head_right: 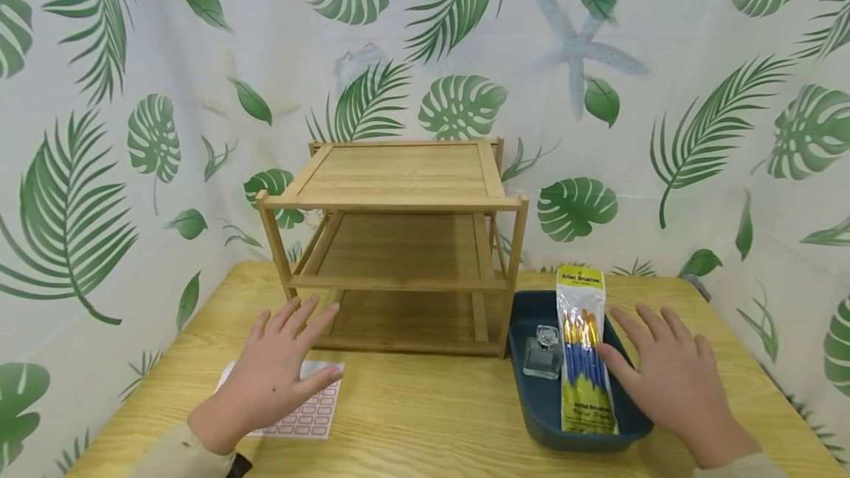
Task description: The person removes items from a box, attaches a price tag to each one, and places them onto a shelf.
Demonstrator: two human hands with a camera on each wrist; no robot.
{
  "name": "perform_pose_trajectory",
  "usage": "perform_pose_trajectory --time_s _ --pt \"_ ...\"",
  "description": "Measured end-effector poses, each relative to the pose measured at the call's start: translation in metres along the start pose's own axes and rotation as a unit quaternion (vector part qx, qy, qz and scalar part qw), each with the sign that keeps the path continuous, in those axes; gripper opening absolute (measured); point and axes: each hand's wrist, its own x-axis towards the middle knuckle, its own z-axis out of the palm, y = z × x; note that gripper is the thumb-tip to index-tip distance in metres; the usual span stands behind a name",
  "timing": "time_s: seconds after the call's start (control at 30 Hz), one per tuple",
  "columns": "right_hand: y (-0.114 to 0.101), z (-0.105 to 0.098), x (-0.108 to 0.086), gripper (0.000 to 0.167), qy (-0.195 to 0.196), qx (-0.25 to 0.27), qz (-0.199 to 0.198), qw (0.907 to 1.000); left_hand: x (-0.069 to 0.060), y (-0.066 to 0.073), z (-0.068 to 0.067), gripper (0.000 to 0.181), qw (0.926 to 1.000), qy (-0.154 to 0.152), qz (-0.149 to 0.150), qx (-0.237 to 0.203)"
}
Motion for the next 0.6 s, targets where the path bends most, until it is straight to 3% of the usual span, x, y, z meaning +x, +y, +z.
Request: perform_pose_trajectory --time_s 0.17,0.33,0.5,0.6 --pt "0.005 -0.001 0.003 0.068 -0.008 0.052 -0.005 0.9986 0.009 0.018 0.0 0.089 0.9974 -0.01 0.014 -0.069" --pt "0.008 0.0 0.006 0.069 -0.029 0.117 0.007 0.9927 0.018 0.037 0.002 0.087 0.9894 -0.022 0.027 -0.141" --pt "0.012 0.0 0.006 0.069 -0.05 0.172 0.015 0.9837 0.028 0.056 0.003 0.085 0.9766 -0.035 0.045 -0.207" --pt "0.012 -0.003 0.008 0.071 -0.071 0.199 0.03 0.9769 0.036 0.068 0.004 0.084 0.965 -0.047 0.06 -0.251"
